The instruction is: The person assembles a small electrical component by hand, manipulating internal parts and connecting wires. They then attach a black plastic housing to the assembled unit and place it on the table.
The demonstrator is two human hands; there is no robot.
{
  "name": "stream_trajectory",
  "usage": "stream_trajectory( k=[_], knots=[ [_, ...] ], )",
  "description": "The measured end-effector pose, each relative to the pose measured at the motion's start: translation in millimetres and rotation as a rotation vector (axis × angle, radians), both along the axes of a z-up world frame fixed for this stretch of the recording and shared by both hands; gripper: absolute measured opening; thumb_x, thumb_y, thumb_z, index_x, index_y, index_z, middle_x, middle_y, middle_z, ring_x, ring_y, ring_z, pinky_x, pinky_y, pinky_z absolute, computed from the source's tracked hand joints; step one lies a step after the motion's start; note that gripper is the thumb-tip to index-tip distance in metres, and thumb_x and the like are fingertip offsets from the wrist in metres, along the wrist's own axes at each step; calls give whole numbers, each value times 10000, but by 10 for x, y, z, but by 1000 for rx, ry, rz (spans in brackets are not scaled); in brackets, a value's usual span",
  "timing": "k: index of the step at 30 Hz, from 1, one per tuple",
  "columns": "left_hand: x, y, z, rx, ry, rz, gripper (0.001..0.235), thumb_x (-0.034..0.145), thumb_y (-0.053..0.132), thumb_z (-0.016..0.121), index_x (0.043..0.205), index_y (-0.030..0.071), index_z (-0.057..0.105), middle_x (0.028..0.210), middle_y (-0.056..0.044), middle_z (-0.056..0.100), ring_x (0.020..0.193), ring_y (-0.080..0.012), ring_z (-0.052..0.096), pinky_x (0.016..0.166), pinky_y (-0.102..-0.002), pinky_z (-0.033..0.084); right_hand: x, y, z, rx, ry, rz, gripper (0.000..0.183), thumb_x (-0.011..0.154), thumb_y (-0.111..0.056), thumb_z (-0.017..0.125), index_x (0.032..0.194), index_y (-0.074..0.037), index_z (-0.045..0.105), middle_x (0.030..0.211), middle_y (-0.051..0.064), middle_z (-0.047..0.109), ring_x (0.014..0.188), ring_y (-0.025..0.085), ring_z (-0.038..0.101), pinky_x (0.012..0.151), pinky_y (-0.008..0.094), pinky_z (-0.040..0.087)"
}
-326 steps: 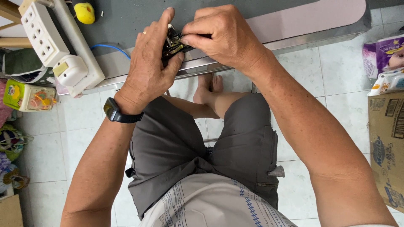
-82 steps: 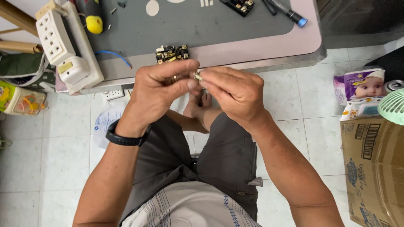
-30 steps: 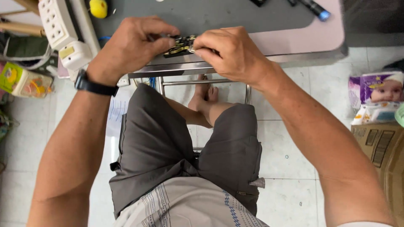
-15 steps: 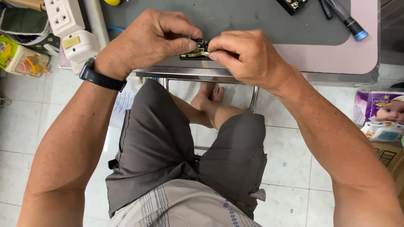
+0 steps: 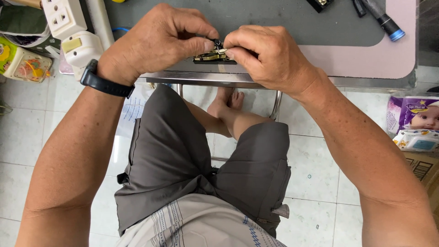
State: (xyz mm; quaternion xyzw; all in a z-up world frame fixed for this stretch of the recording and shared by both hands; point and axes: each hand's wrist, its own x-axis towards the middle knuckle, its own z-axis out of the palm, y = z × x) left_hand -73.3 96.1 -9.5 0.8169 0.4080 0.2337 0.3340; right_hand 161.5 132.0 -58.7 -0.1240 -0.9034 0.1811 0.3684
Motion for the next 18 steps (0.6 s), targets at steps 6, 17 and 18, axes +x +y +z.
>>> stream_trajectory(
  k=[6,17,18],
  knots=[
    [34,-14,59,-68,40,34,121,988,93,649,1100,62,684,961,-12,625,836,-123,583,745,-254,479,10,20,-23,15,4,-7,86,959,116,603,953,36,636,773,86,623,669,210,576,607,312,458],
    [93,-112,8,10,-4,73,110,1000,45,649,1093,1,685,977,-62,615,783,-133,554,674,-252,433,45,5,-17,19,38,-13,85,973,115,598,943,38,617,774,95,606,667,227,553,605,337,436],
    [91,-118,-21,64,-3,65,105,1011,34,641,1093,-20,679,997,-86,621,785,-146,545,665,-260,416,49,9,-20,13,37,2,84,977,111,604,928,43,612,767,100,603,665,231,551,613,347,433]
  ],
)
